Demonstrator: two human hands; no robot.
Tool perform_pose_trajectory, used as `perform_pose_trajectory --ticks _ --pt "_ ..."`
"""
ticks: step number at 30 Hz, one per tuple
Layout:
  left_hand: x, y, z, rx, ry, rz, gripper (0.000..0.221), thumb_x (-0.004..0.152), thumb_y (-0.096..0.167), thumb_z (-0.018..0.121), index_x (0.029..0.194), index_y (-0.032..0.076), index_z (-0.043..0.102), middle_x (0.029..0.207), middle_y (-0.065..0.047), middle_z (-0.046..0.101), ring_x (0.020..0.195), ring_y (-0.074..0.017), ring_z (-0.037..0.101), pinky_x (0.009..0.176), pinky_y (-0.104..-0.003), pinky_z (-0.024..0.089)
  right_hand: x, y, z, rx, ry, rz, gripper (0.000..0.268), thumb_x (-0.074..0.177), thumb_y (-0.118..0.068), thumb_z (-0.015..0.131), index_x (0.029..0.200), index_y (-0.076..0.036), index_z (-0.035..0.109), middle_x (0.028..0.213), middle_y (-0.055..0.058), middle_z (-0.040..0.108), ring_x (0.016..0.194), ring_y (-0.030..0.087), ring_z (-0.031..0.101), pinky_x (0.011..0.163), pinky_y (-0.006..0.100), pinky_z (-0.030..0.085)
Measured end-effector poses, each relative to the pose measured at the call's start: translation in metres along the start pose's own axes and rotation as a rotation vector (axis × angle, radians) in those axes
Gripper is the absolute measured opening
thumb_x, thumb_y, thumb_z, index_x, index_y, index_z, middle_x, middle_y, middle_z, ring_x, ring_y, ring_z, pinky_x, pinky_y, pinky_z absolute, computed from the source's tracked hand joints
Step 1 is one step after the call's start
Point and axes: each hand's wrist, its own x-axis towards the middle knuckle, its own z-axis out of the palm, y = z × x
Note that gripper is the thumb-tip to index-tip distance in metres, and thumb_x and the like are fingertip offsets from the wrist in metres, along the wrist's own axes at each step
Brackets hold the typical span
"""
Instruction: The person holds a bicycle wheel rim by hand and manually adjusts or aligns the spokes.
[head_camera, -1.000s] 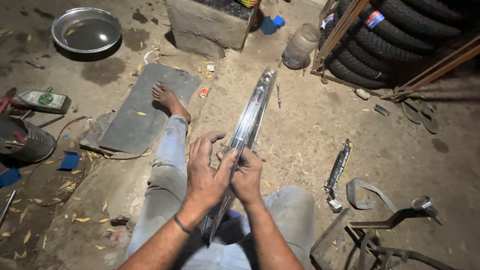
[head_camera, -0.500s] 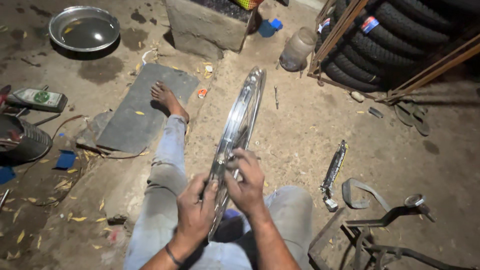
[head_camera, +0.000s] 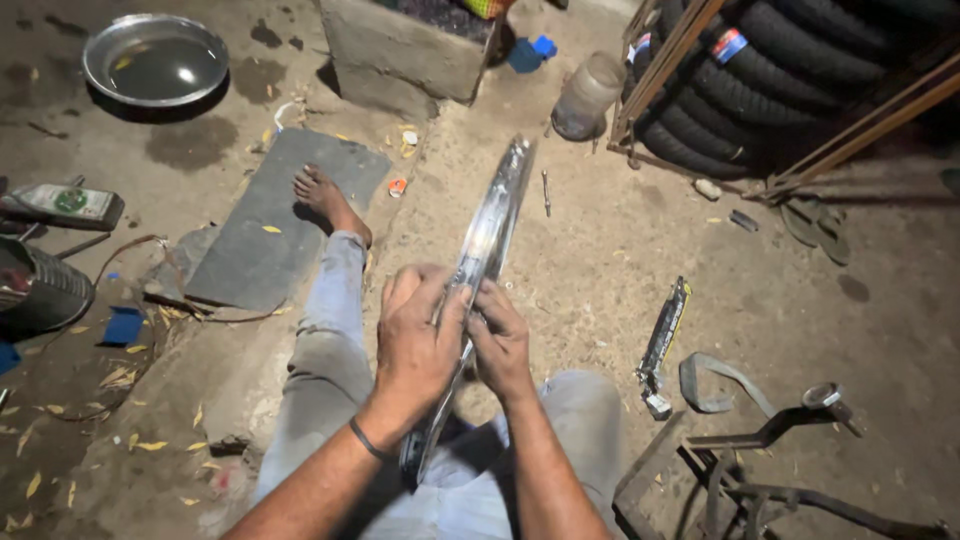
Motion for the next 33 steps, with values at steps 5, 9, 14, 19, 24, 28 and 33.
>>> perform_pose_trajectory --ticks 5,9,14,19,24,28,33 --pt "0.003 -0.007 -0.003 -0.063 -0.013 -0.050 0.038 0.099 0.021 0.062 0.131 0.001 0.061 0.140 -0.022 0.058 0.131 -0.0395 0.053 0.110 -0.047 0.041 0.012 0.004 -0.002 0.470 -0.058 0.184 0.032 0.099 -0.007 0.065 0.128 0.007 0.066 0.133 0.015 0.064 0.125 0.023 0.059 0.108 0.037 0.046" --pt "-0.002 0.000 0.002 -0.052 -0.035 -0.061 0.044 0.098 0.023 0.063 0.135 0.001 0.058 0.142 -0.024 0.056 0.135 -0.0410 0.051 0.114 -0.048 0.037 0.013 -0.005 0.005 0.716 -0.016 0.406 0.032 0.106 -0.016 0.059 0.128 0.005 0.067 0.112 0.013 0.072 0.097 0.019 0.066 0.086 0.032 0.054" --pt "-0.001 0.003 -0.001 -0.096 -0.038 -0.064 0.047 0.097 0.024 0.063 0.136 -0.001 0.055 0.140 -0.024 0.057 0.134 -0.0406 0.052 0.113 -0.047 0.038 0.010 -0.016 0.009 0.783 0.016 0.284 0.025 0.105 -0.012 0.059 0.121 0.006 0.064 0.114 0.012 0.070 0.103 0.018 0.066 0.093 0.031 0.053" --pt "-0.005 -0.001 0.001 -0.165 -0.086 -0.169 0.044 0.096 0.024 0.062 0.134 0.001 0.057 0.131 -0.019 0.063 0.123 -0.0356 0.059 0.106 -0.043 0.044 0.000 -0.007 -0.009 0.828 0.038 0.433 0.026 0.106 -0.008 0.068 0.127 0.007 0.067 0.114 0.020 0.071 0.075 0.012 0.052 0.066 0.023 0.041" --pt "0.001 -0.003 0.001 -0.147 -0.026 -0.113 0.043 0.098 0.023 0.064 0.133 0.000 0.057 0.130 -0.021 0.063 0.126 -0.0369 0.058 0.108 -0.045 0.043 0.013 0.002 0.009 0.716 -0.005 0.175 0.024 0.093 0.003 0.075 0.112 -0.003 0.061 0.119 0.008 0.067 0.105 0.014 0.066 0.092 0.029 0.056" --pt "-0.006 -0.007 0.008 -0.153 -0.038 -0.110 0.046 0.096 0.025 0.065 0.134 0.000 0.056 0.133 -0.021 0.062 0.127 -0.0363 0.058 0.110 -0.044 0.043 0.010 0.000 0.029 0.421 0.216 0.190 0.033 0.092 0.002 0.080 0.120 0.000 0.062 0.106 0.008 0.067 0.092 0.012 0.063 0.078 0.028 0.055" --pt "-0.004 -0.009 0.004 -0.072 0.001 -0.038 0.050 0.096 0.025 0.068 0.135 -0.003 0.055 0.138 -0.024 0.058 0.132 -0.0404 0.053 0.112 -0.048 0.039 0.016 -0.018 0.004 0.599 -0.092 0.292 0.035 0.086 -0.004 0.079 0.118 -0.003 0.065 0.105 0.005 0.068 0.097 0.011 0.066 0.088 0.028 0.056"
